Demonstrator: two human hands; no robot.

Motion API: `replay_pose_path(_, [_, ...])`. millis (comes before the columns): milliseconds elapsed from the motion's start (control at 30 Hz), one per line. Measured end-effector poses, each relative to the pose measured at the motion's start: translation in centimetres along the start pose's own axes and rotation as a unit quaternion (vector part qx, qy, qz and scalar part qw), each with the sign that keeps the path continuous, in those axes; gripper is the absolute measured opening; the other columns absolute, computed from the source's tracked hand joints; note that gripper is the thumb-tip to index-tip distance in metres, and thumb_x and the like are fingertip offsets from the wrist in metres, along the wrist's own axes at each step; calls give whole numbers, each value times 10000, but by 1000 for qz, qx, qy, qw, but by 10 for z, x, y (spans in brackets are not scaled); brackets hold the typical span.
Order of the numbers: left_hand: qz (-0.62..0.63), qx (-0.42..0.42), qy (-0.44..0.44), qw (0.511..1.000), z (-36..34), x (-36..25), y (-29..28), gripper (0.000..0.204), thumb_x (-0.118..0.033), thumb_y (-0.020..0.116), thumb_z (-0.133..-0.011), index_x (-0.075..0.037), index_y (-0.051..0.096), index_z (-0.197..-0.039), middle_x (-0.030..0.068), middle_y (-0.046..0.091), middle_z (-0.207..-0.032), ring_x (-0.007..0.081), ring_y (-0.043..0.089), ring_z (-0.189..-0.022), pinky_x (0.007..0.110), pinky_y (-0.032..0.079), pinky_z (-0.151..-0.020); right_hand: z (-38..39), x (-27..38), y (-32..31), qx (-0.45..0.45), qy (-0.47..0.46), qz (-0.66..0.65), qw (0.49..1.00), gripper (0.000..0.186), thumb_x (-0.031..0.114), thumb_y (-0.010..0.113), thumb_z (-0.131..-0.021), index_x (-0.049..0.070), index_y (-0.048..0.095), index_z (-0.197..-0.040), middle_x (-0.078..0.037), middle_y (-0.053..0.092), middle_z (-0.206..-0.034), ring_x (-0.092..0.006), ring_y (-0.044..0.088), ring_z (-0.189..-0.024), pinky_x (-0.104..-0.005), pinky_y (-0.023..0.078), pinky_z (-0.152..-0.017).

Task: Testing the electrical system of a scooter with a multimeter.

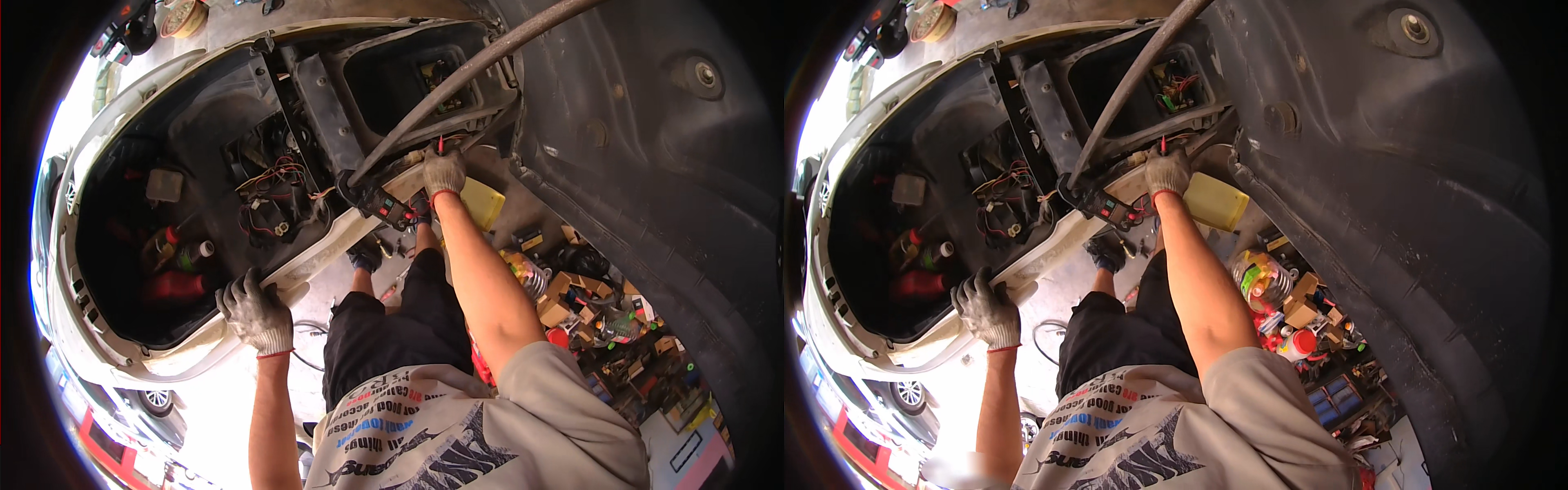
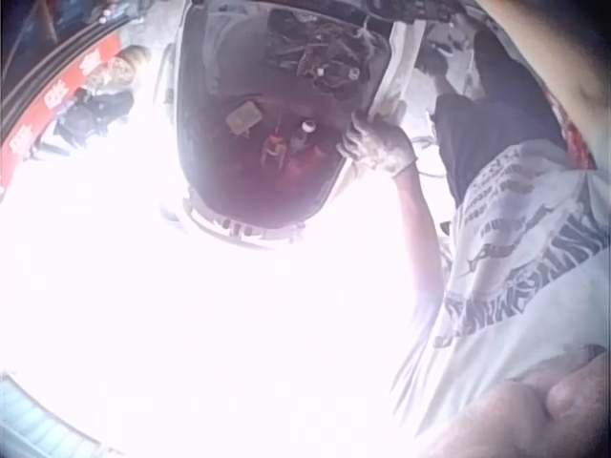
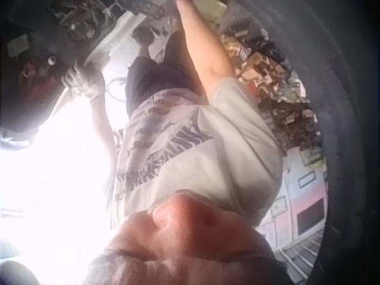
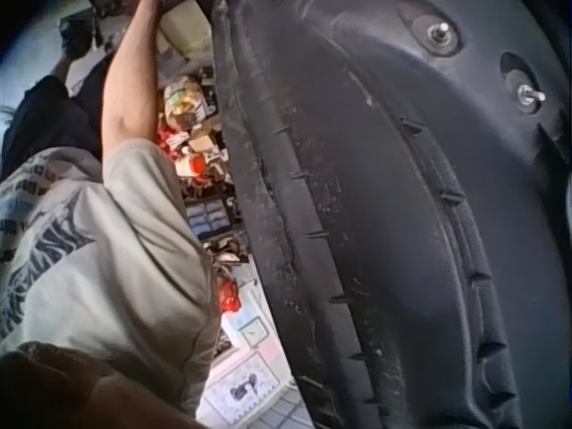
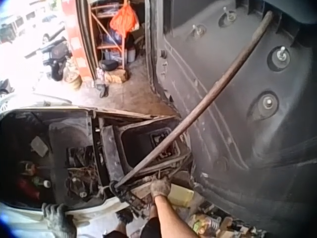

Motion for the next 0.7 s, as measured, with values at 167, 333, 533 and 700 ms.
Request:
replay_pose_path(167, [-20,-6,1,1000,1,0,1,389,-109,702,-726,-57,599,-1098,157,625,-1012,321,568,-1028,496,329,-1045,0,1,4,17,23,61,998,465,471,608,-829,13,643,-896,-239,667,-889,-406,646,-871,-466,513,-758])
replay_pose_path(333, [-27,-6,9,1000,4,2,3,364,-133,687,-752,-61,598,-1097,169,628,-1014,330,572,-1036,496,329,-1045,5,7,-4,5,7,18,1000,482,466,601,-841,3,638,-970,-246,653,-1006,-392,634,-955,-449,504,-833])
replay_pose_path(533, [-18,-11,14,1000,9,3,0,350,-148,678,-771,-69,603,-1104,170,625,-1010,343,553,-1042,479,334,-1042,4,14,-6,89,-9,106,990,412,394,572,-883,33,606,-1079,-212,663,-1062,-359,648,-994,-434,521,-846])
replay_pose_path(700, [-11,-23,24,999,12,3,1,347,-168,681,-775,-77,610,-1102,161,623,-1032,357,543,-1047,463,354,-1005,-3,9,0,67,-49,137,987,412,407,552,-885,60,633,-1091,-191,669,-1074,-336,647,-1021,-424,522,-864])
Point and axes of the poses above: each hand's wrist, its own z-axis away from the middle knuckle, its own y-axis out of the palm, x = y × z, the point moved 4 cm from there along -z, towards the middle knuckle
